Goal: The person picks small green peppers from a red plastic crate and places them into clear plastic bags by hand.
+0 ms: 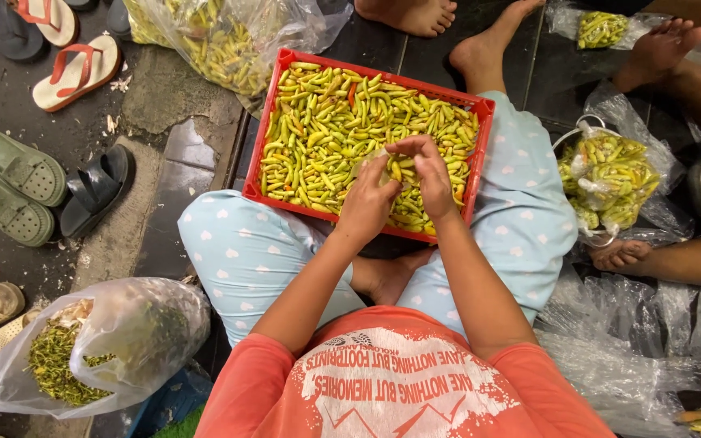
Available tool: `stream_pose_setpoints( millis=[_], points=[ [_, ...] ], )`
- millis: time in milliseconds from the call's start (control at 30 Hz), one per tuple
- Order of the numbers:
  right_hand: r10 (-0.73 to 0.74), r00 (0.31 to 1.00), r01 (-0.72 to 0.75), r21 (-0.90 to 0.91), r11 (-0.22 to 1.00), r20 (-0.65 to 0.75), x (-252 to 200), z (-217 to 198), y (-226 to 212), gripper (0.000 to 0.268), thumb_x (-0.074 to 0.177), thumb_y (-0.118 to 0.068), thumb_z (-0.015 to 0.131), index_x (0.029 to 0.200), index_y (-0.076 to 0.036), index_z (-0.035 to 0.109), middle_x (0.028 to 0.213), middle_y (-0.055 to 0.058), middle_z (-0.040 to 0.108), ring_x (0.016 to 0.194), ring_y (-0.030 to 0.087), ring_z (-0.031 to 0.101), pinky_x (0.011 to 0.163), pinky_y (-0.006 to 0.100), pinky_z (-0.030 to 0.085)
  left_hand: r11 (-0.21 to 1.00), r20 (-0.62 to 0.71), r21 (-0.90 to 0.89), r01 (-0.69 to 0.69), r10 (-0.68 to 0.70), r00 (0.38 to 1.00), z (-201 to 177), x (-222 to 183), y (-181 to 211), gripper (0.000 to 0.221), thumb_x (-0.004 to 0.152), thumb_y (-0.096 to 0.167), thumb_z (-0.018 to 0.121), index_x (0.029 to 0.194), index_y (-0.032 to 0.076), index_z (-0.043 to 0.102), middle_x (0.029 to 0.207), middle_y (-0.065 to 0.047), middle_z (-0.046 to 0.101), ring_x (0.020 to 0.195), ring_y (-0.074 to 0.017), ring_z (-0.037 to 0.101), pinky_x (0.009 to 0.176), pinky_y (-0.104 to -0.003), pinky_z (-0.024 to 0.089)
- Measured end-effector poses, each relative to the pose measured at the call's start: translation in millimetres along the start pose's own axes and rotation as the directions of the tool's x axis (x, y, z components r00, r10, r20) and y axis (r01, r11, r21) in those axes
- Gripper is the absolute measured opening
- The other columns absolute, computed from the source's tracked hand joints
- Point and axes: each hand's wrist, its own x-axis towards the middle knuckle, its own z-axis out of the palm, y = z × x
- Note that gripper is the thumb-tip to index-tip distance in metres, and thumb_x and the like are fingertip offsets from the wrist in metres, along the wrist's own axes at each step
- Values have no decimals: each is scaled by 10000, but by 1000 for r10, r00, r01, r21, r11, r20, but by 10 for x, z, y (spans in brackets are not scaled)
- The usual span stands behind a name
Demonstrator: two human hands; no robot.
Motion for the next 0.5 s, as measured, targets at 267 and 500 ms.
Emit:
stream_pose_setpoints(
  millis=[267, 500],
  points=[
    [89, 993, -73, -205, 976, 71, -97, 0, -201, 621, 1076, -443, 421, 1555, -73, 282, 1609, 269, 302, 1501, 539, 154, 1179, 721, 173, 999, -16, -39, 18, -18, 1000, -99, 24, 154, 37, 936, 181, 750, 948, 147, 742, 1415, -185, 539, 1330, -419, 548, 1149, -554, 411],
    [279, 946, -323, -482, 815, -161, -185, -270, 179, 360, 815, -121, 813, 1158, -187, 722, 1072, 114, 616, 882, 320, 690, 677, 372, 582, 997, -9, 36, -66, 66, 998, -96, -80, 198, 111, 935, 163, 751, 1030, 154, 694, 1434, -127, 519, 1327, -366, 563, 1106, -537, 479]
  ],
)
